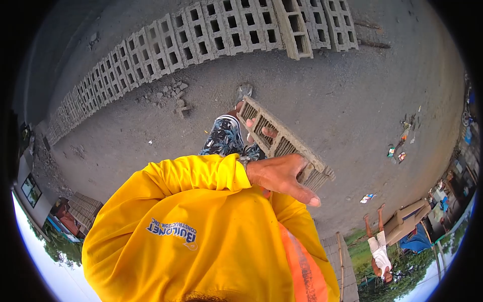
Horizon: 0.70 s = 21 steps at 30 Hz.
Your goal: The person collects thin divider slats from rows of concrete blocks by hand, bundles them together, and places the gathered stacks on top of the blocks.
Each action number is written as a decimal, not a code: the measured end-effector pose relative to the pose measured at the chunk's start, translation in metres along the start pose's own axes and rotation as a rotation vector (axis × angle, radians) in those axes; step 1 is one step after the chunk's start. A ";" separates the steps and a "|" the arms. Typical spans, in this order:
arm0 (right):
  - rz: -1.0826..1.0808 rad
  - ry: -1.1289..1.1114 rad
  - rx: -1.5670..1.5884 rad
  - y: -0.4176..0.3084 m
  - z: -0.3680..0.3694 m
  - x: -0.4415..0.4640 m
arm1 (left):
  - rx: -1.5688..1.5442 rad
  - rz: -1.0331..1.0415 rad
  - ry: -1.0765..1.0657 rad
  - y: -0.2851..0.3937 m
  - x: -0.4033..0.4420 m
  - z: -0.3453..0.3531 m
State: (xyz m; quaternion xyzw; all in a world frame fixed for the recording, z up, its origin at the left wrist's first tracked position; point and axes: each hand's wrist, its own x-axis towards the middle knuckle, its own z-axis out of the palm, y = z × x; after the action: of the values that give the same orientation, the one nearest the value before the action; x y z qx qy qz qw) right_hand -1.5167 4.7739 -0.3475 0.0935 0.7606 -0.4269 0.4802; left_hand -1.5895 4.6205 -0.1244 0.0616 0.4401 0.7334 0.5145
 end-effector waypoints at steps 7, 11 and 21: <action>-0.079 -0.135 -0.261 -0.035 -0.137 0.083 | -0.097 0.094 0.143 0.070 0.057 -0.061; -0.179 -0.216 -0.465 -0.052 -0.230 0.161 | -0.309 0.342 0.451 0.054 0.093 -0.083; -0.567 -0.006 -1.046 -0.145 -0.329 0.363 | -0.848 0.405 1.300 -0.066 0.200 -0.113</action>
State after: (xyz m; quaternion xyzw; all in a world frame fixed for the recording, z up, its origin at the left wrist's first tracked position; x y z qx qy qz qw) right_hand -1.9999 4.8300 -0.5031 -0.3637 0.8637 -0.1073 0.3319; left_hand -1.6979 4.7221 -0.3122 -0.5000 0.3159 0.8063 -0.0084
